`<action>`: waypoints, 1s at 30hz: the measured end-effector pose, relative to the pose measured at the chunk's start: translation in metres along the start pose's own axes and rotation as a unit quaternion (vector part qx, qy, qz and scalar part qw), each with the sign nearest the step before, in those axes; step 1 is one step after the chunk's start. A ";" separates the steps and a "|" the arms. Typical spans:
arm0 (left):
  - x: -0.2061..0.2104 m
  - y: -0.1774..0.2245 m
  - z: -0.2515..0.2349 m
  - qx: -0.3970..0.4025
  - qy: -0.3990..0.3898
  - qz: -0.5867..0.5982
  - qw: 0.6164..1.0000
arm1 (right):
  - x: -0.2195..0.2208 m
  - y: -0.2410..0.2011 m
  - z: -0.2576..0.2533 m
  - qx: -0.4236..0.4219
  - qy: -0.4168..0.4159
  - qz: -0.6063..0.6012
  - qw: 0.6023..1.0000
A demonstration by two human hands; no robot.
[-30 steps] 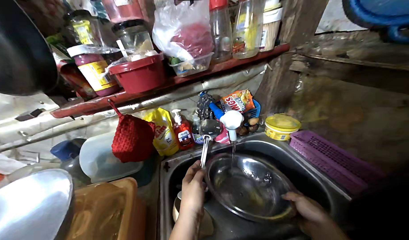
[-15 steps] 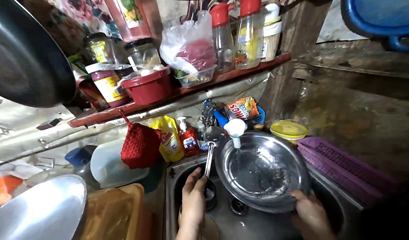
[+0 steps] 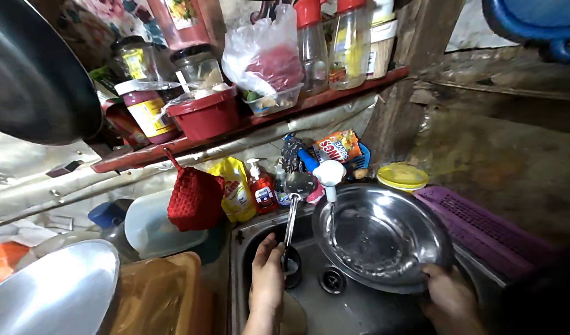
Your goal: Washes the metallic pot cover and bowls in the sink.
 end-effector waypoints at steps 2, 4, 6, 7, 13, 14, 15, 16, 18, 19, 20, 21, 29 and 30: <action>0.002 -0.001 0.000 0.000 -0.005 -0.001 1.000 | 0.020 0.001 0.007 0.008 -0.029 -0.029 0.999; 0.003 0.002 -0.001 0.003 -0.004 0.002 1.000 | 0.036 0.008 0.013 0.033 -0.075 -0.047 0.996; 0.000 0.006 -0.002 0.013 0.007 0.008 1.000 | 0.040 0.012 0.022 0.061 -0.115 -0.036 0.991; -0.002 0.007 -0.003 0.015 0.012 0.009 1.000 | 0.037 0.013 0.025 0.071 -0.132 -0.024 0.988; 0.012 -0.012 0.003 -0.063 -0.042 0.006 0.997 | 0.001 0.007 0.023 0.043 -0.085 0.004 0.995; 0.022 -0.019 0.005 -0.082 -0.065 0.006 0.995 | -0.001 0.002 0.023 0.015 -0.076 0.004 0.997; 0.032 -0.027 0.006 -0.103 -0.084 0.003 0.991 | -0.002 -0.005 0.026 -0.017 -0.071 0.002 0.997; 0.042 -0.037 0.007 -0.130 -0.103 -0.003 0.986 | -0.003 -0.013 0.030 -0.052 -0.071 0.001 0.996; 0.061 -0.062 0.007 -0.184 -0.126 -0.014 0.975 | -0.002 -0.030 0.043 -0.131 -0.067 0.013 0.989; 0.070 -0.077 0.004 -0.206 -0.126 -0.021 0.970 | -0.002 -0.038 0.049 -0.172 -0.064 0.031 0.983; 0.079 -0.094 0.001 -0.230 -0.127 -0.020 0.965 | -0.003 -0.044 0.056 -0.213 -0.056 0.054 0.974; 0.088 -0.110 -0.003 -0.251 -0.127 -0.021 0.959 | -0.004 -0.049 0.063 -0.249 -0.044 0.076 0.964; 0.159 -0.146 -0.035 -0.225 -0.155 -0.046 0.961 | -0.012 -0.052 0.087 -0.446 -0.020 0.102 0.889; 0.162 -0.139 -0.042 -0.192 -0.155 -0.055 0.967 | -0.014 -0.054 0.086 -0.435 -0.018 0.118 0.892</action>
Point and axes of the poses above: each hand's wrist, its own z-axis away from the middle knuckle, its own x-axis out of the palm, y = z × x, the point moved 9 cm from there along -z, towards the middle knuckle, and after that the axes turned 13 degrees about x, right-handed, at the moved point
